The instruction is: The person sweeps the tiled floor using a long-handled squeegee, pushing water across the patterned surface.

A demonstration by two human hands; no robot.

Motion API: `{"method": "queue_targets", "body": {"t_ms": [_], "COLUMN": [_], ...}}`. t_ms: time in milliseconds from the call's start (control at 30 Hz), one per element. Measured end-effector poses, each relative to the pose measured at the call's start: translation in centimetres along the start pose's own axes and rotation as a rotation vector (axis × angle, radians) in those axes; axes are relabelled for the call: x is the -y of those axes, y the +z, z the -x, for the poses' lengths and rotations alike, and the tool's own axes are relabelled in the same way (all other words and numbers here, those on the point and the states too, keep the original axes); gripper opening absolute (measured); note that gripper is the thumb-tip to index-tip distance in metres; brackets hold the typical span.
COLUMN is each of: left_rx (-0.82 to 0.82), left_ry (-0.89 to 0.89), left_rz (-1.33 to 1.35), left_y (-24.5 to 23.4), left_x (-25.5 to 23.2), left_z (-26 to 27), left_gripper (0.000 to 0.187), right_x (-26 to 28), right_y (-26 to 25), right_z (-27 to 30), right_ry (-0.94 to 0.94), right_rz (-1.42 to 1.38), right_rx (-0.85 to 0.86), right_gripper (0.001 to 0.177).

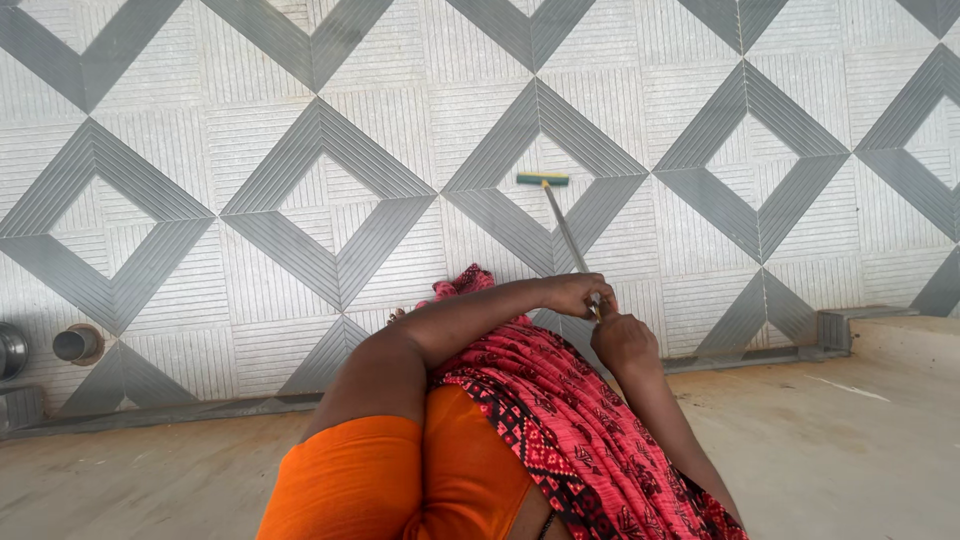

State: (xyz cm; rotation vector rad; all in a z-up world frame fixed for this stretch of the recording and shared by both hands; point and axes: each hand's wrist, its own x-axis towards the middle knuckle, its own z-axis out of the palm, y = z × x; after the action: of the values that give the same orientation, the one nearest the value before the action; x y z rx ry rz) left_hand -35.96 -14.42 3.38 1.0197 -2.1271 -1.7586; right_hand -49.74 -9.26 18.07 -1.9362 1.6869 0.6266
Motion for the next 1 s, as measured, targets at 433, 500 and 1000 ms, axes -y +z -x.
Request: {"method": "queue_targets", "body": {"t_ms": [433,500,1000], "left_rx": [-0.014,-0.045,-0.258], "left_ry": [-0.285,-0.162,-0.152], "left_rz": [-0.216,-0.232,-0.316], "left_y": [-0.2,-0.1,-3.6], "left_x": [5.2,4.8,4.5], "left_z": [-3.6,-3.2,-4.6], "left_gripper": [0.082,0.073,0.061], "right_x": [-2.3,-2.6,-1.7], "right_y": [8.4,7.4,1.4], "right_z": [-12.1,-9.7,-12.8], "right_ry": [-0.071,-0.076,-0.159], "right_rz": [-0.097,-0.115,-0.013], "right_rx": [-0.197,-0.16,-0.066], "right_gripper": [0.04,0.048,0.045]}}
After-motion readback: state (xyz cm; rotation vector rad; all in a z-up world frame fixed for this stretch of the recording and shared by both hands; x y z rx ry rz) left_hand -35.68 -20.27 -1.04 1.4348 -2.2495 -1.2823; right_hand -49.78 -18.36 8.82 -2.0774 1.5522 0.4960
